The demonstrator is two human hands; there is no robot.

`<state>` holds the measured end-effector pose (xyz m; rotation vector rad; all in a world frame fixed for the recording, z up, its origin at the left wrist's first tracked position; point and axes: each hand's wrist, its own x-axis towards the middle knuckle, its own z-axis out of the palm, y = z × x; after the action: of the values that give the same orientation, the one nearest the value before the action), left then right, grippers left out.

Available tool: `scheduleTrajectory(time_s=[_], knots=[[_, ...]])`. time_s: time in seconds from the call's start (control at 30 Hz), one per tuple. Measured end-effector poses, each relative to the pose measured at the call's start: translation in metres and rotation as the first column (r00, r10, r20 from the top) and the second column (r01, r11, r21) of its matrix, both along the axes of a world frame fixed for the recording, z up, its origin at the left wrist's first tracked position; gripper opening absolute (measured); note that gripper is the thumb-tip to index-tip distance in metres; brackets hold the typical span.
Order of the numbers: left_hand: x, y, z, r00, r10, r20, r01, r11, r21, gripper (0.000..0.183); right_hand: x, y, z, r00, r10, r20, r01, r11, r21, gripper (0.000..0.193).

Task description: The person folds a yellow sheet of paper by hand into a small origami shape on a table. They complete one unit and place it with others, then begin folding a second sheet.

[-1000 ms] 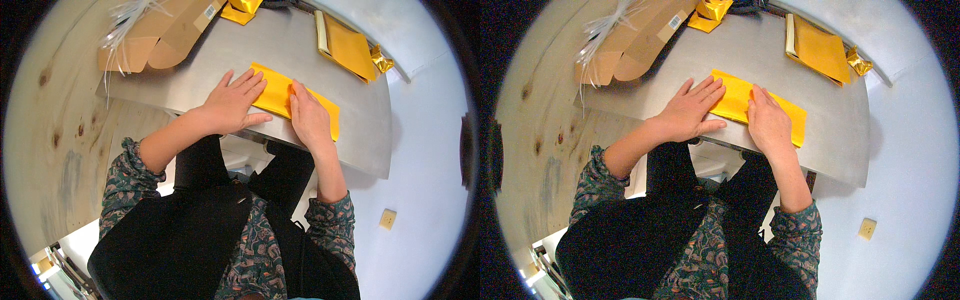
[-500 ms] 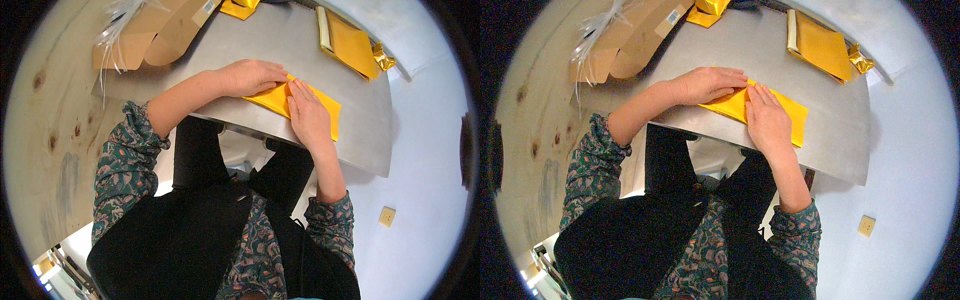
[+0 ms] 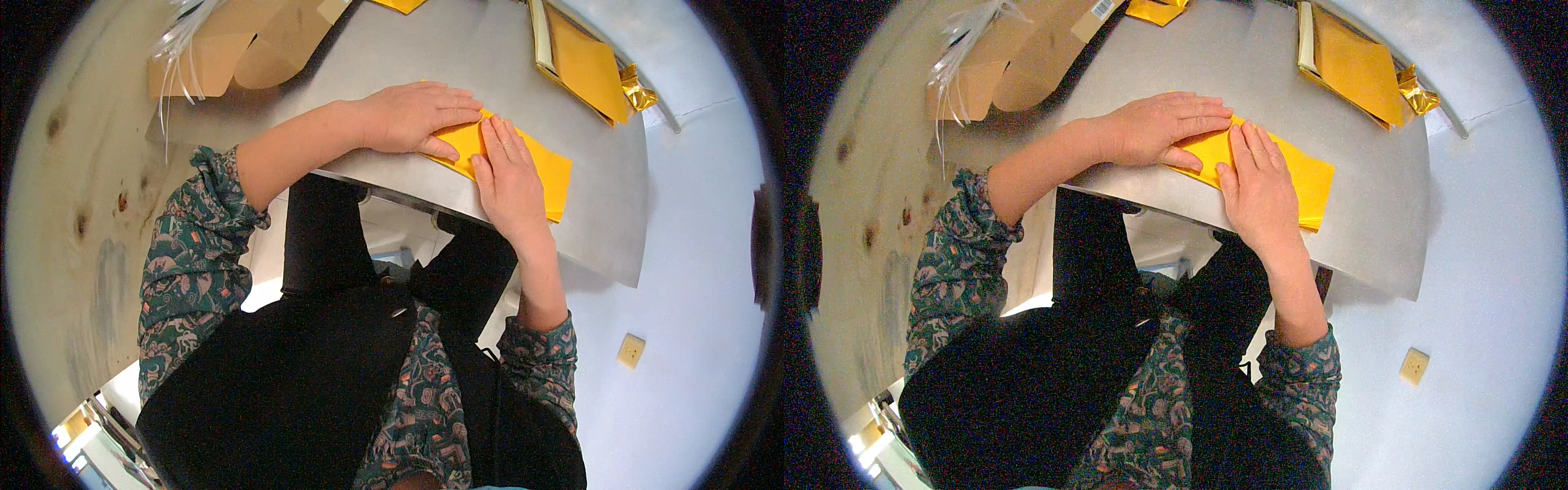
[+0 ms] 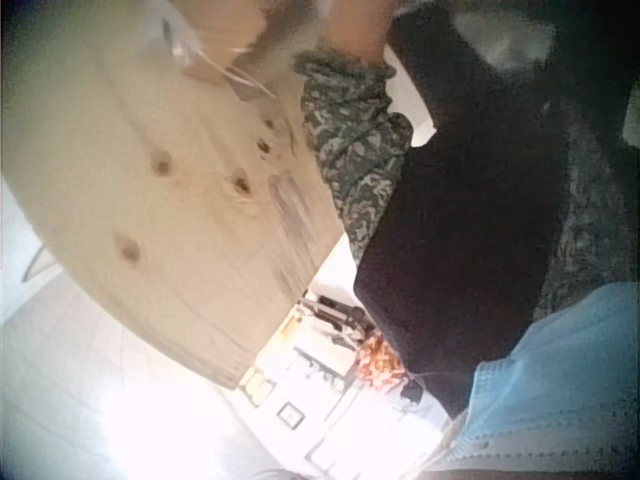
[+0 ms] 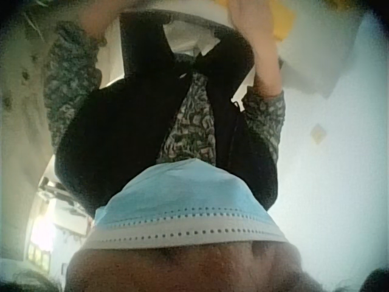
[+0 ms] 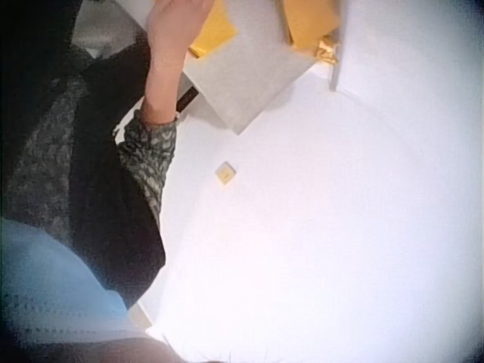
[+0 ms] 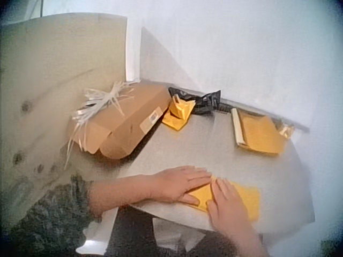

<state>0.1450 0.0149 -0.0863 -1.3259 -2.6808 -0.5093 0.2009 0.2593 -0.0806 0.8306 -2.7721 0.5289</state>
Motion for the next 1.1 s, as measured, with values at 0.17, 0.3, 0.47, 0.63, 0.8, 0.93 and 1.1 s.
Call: scheduleTrajectory(time_s=[0.17,0.3,0.47,0.63,0.8,0.93,1.1], knots=[[0.001,0.005,0.001,1.0,0.016,-0.005,-0.016,1.0,0.004,0.079,0.0,-0.002,-0.002,0.999,-0.037,0.004,0.037,0.999,-0.009,0.069],[0.001,0.005,0.005,1.0,-0.005,0.001,0.005,1.0,0.001,0.081,-0.002,0.005,-0.001,0.999,-0.035,0.026,0.034,0.999,0.002,0.077],[-0.003,0.003,0.004,1.0,-0.016,0.01,0.016,0.999,-0.032,0.087,0.001,0.02,-0.004,0.996,-0.087,0.031,0.085,0.994,0.064,0.086],[-0.006,0.007,0.001,1.0,-0.013,-0.017,0.011,0.997,-0.077,0.092,0.002,0.047,-0.007,0.986,-0.142,0.082,0.137,0.988,0.068,0.091],[-0.005,0.009,0.004,1.0,-0.016,-0.012,0.015,0.996,-0.084,0.092,0.007,0.089,-0.011,0.957,-0.263,0.12,0.257,0.964,0.067,0.098],[-0.005,0.011,0.005,1.0,-0.023,-0.011,0.022,0.997,-0.077,0.092,0.013,0.124,-0.018,0.941,-0.323,0.099,0.318,0.946,0.062,0.1],[-0.006,0.012,0.007,1.0,-0.031,-0.001,0.031,0.996,-0.084,0.092,0.022,0.154,-0.02,0.927,-0.37,0.056,0.37,0.929,0.017,0.097]])
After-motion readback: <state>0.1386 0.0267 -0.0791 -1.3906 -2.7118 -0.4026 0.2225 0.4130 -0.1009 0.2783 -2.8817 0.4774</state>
